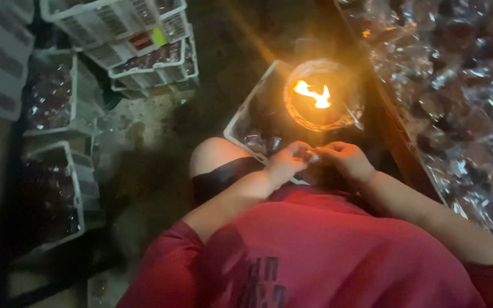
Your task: Sealing plastic bags filled with food items using a candle flame.
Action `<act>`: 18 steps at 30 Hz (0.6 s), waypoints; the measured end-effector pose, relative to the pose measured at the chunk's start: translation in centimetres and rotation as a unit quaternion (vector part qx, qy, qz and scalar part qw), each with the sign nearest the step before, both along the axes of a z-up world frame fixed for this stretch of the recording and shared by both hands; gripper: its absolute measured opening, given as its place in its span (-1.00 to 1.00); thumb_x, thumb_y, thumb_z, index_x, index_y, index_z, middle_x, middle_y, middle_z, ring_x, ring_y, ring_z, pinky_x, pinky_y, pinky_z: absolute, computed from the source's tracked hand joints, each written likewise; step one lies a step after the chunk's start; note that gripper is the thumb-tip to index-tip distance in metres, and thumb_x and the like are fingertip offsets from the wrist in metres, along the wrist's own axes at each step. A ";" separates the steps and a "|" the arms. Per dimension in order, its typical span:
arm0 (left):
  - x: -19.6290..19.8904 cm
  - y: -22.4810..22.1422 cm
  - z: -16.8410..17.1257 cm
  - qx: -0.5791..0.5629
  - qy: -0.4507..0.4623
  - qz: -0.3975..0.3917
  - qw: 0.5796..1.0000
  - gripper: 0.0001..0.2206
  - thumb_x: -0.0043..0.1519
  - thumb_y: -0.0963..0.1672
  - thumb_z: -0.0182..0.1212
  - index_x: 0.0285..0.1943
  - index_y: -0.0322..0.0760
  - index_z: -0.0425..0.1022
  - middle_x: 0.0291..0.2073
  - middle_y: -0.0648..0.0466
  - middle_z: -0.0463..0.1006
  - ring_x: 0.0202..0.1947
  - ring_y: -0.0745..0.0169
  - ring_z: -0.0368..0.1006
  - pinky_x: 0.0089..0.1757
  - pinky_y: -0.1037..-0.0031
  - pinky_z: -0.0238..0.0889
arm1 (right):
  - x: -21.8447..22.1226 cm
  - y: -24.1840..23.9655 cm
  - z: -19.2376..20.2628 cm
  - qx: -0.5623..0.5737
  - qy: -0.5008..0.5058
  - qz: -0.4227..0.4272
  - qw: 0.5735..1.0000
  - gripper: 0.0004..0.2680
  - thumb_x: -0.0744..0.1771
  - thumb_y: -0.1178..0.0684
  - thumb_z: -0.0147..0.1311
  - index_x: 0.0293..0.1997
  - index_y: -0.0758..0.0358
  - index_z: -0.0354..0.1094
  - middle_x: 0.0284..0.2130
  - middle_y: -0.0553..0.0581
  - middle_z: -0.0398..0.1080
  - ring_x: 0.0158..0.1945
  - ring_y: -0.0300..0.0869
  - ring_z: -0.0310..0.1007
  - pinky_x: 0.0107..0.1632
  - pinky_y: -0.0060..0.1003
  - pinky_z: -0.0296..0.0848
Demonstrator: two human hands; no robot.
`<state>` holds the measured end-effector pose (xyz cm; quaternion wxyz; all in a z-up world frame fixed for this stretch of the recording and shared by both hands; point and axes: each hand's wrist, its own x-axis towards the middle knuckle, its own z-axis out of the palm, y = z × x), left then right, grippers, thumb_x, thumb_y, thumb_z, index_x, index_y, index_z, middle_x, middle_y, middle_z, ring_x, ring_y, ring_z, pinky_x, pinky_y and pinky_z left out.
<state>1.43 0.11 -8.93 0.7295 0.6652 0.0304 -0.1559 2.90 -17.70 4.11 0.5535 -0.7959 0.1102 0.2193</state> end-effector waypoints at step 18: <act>-1.1 2.2 9.8 0.034 0.229 -0.041 0.972 -0.41 0.15 -0.03 0.24 0.43 -0.01 0.29 0.50 0.03 0.15 0.45 0.15 0.16 0.30 0.21 0.10 | 6.9 -20.5 3.1 -0.626 -0.053 0.140 0.765 -0.51 0.31 -0.27 -0.01 0.45 -0.15 0.22 0.32 0.32 0.31 0.37 0.25 0.24 0.41 0.11 -0.02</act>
